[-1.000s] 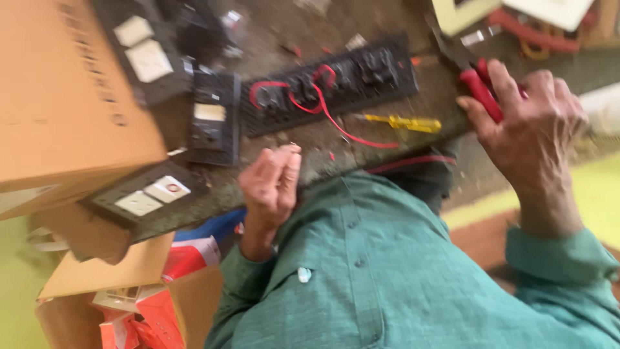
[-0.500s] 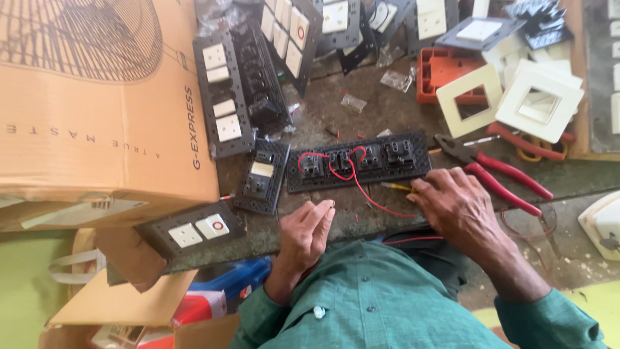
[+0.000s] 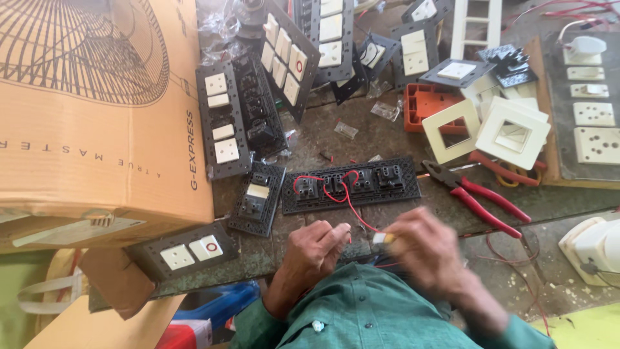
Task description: The person wires electrical switchboards by stripping red wires with pliers and securing them into the terminals of switches and sockets using a screwdriver.
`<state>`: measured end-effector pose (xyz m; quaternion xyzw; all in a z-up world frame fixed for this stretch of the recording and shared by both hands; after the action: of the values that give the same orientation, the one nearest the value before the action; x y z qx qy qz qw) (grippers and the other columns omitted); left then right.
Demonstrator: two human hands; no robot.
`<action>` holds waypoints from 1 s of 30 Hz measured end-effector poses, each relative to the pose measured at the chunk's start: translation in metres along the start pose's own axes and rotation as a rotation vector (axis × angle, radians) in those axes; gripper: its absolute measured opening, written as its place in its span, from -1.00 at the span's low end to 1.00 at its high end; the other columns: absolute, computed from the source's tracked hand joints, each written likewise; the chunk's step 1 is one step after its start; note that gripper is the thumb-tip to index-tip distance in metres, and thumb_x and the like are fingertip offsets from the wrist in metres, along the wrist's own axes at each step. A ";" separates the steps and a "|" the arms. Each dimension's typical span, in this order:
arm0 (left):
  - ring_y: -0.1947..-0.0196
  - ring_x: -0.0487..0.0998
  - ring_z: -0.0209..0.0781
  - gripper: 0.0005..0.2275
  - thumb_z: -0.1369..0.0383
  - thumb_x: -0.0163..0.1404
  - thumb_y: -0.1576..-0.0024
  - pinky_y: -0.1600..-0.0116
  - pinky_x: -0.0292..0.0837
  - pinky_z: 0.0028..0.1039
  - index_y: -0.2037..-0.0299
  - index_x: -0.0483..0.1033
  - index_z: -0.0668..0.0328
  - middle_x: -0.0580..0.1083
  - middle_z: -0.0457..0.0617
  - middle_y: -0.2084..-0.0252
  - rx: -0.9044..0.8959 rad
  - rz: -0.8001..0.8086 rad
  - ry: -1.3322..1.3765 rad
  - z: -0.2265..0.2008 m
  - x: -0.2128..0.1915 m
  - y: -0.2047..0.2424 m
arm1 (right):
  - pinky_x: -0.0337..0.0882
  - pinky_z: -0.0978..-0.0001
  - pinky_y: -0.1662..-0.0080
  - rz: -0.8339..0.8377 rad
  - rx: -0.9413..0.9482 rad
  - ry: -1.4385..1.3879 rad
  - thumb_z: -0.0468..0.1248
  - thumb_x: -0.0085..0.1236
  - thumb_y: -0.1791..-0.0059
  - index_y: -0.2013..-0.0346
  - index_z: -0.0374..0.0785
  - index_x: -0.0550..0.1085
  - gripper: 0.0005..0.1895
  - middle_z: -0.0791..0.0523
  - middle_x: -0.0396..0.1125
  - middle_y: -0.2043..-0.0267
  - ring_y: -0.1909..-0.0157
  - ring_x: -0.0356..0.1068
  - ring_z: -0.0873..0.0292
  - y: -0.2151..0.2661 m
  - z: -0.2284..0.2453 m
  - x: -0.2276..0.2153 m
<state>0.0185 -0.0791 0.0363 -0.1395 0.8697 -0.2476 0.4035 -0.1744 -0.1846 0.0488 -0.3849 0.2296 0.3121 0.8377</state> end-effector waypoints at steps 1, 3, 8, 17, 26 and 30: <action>0.47 0.48 -0.08 -0.82 0.42 0.18 -0.13 0.43 0.33 -0.28 0.07 0.58 0.20 0.38 -0.05 0.44 0.015 0.015 0.044 0.000 0.001 -0.002 | 0.53 0.24 0.28 -0.006 -0.072 -0.009 -0.18 0.30 0.13 0.10 -0.19 0.47 -0.65 -0.01 0.38 0.15 0.25 0.48 0.03 -0.003 0.009 0.015; 0.44 0.49 -0.06 -0.84 0.42 0.16 -0.16 0.40 0.34 -0.28 0.09 0.57 0.23 0.39 -0.03 0.41 0.042 0.047 0.130 0.002 0.004 -0.004 | 0.54 0.27 0.29 0.005 -0.197 0.013 -0.20 0.39 0.24 0.04 -0.19 0.48 -0.50 -0.05 0.40 0.09 0.27 0.50 0.02 -0.008 0.019 0.031; 0.50 0.48 -0.07 -0.93 0.42 0.15 -0.17 0.45 0.28 -0.28 0.20 0.59 0.20 0.38 -0.02 0.46 -0.072 0.103 0.241 0.012 0.000 0.001 | 0.58 0.27 0.17 0.003 -0.358 0.047 -0.34 0.33 0.25 -0.06 -0.23 0.48 -0.43 0.03 0.40 0.01 0.17 0.55 0.03 -0.016 0.017 0.038; 0.49 0.50 -0.09 -0.90 0.47 0.20 -0.12 0.45 0.34 -0.32 0.20 0.59 0.24 0.43 -0.01 0.43 0.003 0.056 0.269 0.008 0.000 -0.002 | 0.49 0.23 0.31 0.054 -0.147 0.013 -0.39 0.27 0.15 0.20 -0.22 0.49 -0.75 0.06 0.39 0.19 0.31 0.47 0.02 -0.009 0.008 0.048; 0.41 0.50 -0.14 -0.78 0.56 0.21 -0.07 0.35 0.43 -0.33 0.08 0.58 0.25 0.48 -0.07 0.35 0.213 0.022 0.160 -0.001 0.000 0.007 | 0.36 0.32 0.30 0.123 0.302 -0.398 -0.33 0.09 -0.07 0.26 -0.27 0.44 -0.93 0.10 0.30 0.38 0.37 0.28 0.20 0.016 0.004 0.059; 0.45 0.44 -0.19 -0.69 0.57 0.29 -0.08 0.38 0.33 -0.34 -0.02 0.58 0.19 0.42 -0.12 0.37 0.194 0.104 0.224 0.004 0.006 0.030 | 0.27 0.36 0.38 0.336 0.571 -0.621 -0.18 0.07 -0.15 0.22 -0.31 0.48 -0.78 0.13 0.24 0.50 0.42 0.17 0.31 0.041 0.005 0.064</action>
<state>0.0166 -0.0575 0.0143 -0.0260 0.8874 -0.3231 0.3278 -0.1576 -0.1381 -0.0087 0.0159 0.1036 0.4685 0.8772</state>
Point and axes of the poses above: each hand's wrist, its own y-axis away from the middle knuckle, its own x-axis out of the palm, z = x × y, the point moved 5 cm from there along -y, towards the middle knuckle
